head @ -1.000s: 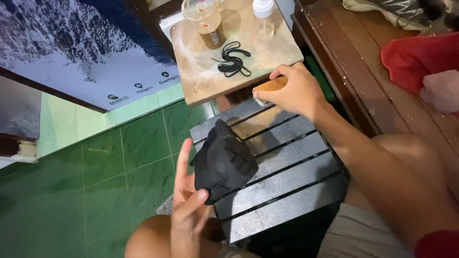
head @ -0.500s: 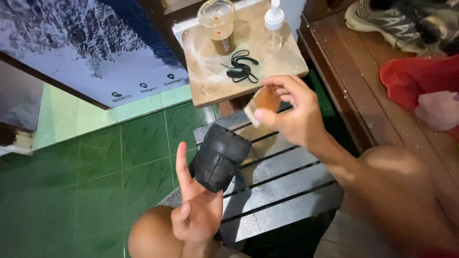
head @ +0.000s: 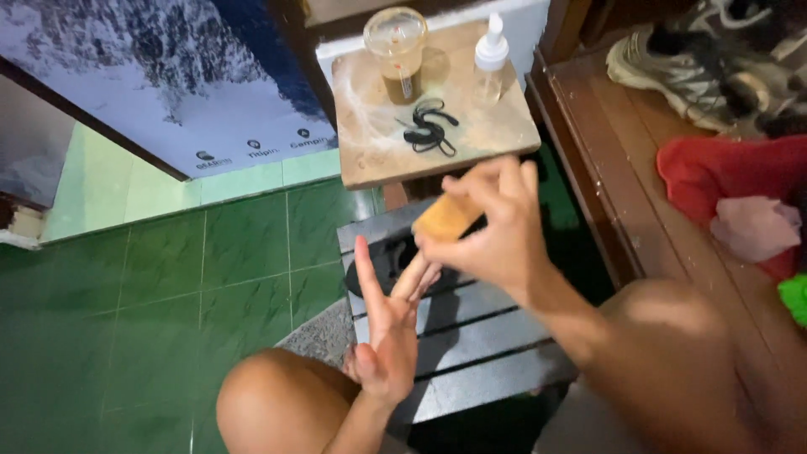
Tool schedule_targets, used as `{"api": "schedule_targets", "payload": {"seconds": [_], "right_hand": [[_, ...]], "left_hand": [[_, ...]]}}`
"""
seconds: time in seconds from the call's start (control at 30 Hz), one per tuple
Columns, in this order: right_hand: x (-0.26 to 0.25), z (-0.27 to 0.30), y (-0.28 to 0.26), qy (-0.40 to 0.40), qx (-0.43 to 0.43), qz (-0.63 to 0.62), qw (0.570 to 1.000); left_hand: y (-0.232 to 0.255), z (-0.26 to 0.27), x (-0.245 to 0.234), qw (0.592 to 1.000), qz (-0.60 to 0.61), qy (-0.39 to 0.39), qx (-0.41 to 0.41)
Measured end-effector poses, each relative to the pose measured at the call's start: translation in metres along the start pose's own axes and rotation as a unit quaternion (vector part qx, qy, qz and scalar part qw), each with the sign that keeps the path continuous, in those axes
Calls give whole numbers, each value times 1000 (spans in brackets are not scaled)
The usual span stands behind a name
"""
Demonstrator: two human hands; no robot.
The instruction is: Cleaning a black shoe using a brush, cleaning foam, and a cloth at a natural pace.
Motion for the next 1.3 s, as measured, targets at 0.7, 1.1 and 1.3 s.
{"api": "schedule_targets", "payload": {"seconds": [0.7,1.1,1.3], "right_hand": [[32,29,82,-381,503,8,776],[60,14,87,-549,412,217,695],[64,-70,196,-117,297,122,940]], "left_hand": [[-64,26,-21,849,-443,-53,-283],[-65,40,-49,730,-625,-160,-227],[-1,24,-111,922,-373,70,-76]]}}
Point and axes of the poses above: each hand's wrist, its own z-axis away from the middle knuckle, its own x-axis out of the palm, y = z × x, the point moved 6 cm from there along -z, towards the middle knuckle, and after that the axes turned 1 degree about x, right-handed, at the moved point
